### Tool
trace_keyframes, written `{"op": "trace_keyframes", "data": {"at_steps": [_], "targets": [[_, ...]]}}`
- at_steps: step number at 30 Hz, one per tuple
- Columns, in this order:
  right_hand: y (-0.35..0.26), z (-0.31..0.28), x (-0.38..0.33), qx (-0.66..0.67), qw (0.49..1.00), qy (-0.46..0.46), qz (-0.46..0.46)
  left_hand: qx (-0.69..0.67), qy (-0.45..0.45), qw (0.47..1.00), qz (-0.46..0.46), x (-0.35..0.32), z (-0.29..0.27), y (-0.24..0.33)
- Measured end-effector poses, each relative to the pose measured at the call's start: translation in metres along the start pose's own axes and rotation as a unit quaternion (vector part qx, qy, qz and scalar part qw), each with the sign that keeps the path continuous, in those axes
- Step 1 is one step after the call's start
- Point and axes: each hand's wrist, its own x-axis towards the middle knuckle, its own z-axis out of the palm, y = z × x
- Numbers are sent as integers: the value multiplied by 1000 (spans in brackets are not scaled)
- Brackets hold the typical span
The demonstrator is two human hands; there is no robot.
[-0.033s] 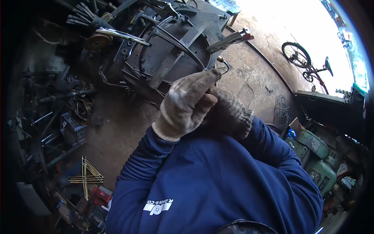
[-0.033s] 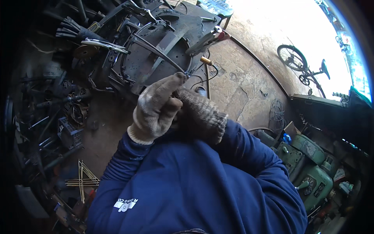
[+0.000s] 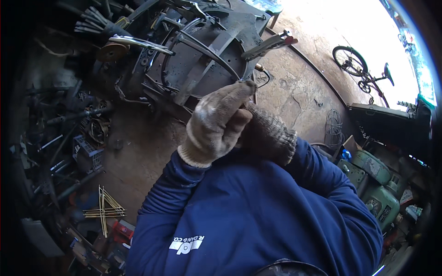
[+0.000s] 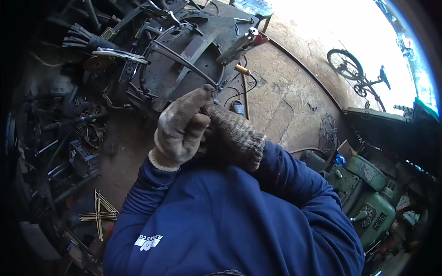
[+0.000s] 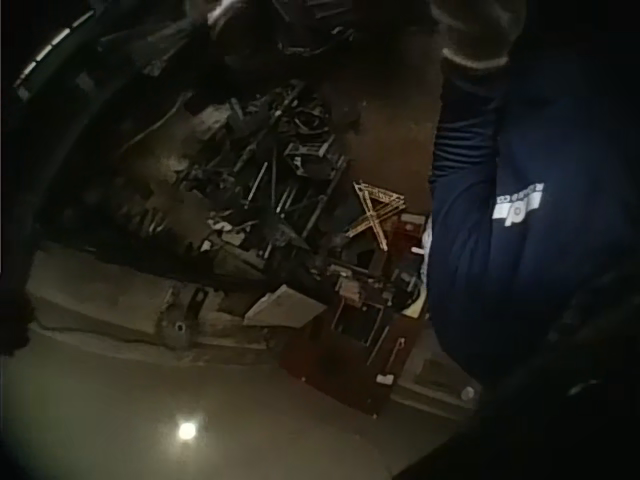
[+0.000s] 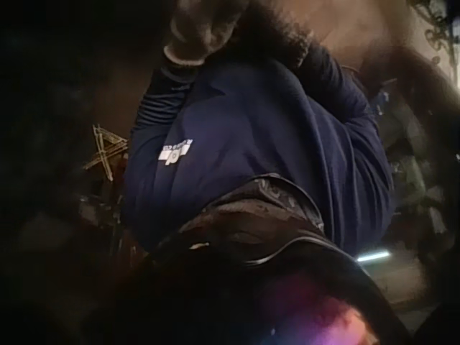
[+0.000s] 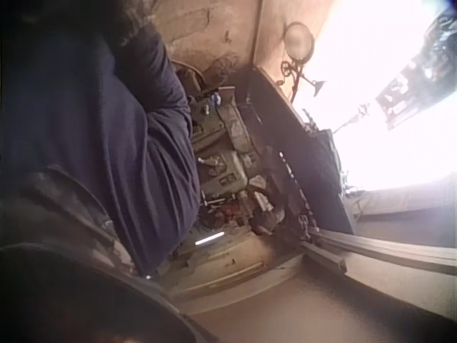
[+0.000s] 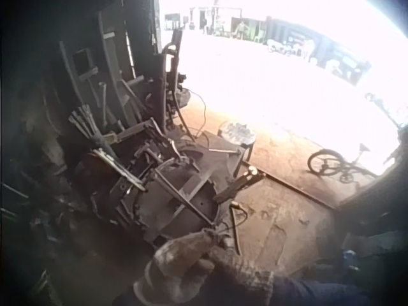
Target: The person aligns metal pieces on a jig, welds them with a welding rod, grinds the metal with an angle grinder, and clamps metal components together using locking pliers.
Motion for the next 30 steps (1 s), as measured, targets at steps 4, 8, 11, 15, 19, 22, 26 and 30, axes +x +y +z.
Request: {"op": "trace_keyframes", "data": {"at_steps": [4, 8, 11, 15, 19, 22, 26, 30], "targets": [[8, -2, 5, 30, 999, 13, -8, -22, -4, 997, -68, 0, -1, 8], [3, 8, -1, 1, 1000, 30, 3, -8, 14, 994, -106, -6, 5, 4], [-4, 6, 8, 26, 994, -31, 102, -16, 39, 987, -154, -10, 9, 11], [2, -9, 12, 132, 983, -96, 78, 19, 26, 979, -202, -8, 10, 25], [11, -11, 13, -151, 968, -120, -158, 25, 20, 964, -265, -12, 7, 31], [-2, -21, 18, -266, 941, -198, -65, 40, 21, 963, -267, -15, 5, 35], [21, -20, 5, -179, 972, -153, 22, 37, 71, 957, -277, -10, 5, 31], [9, -13, -14, -80, 980, -85, 160, 17, 113, 959, -258, -15, -9, 30]]}}
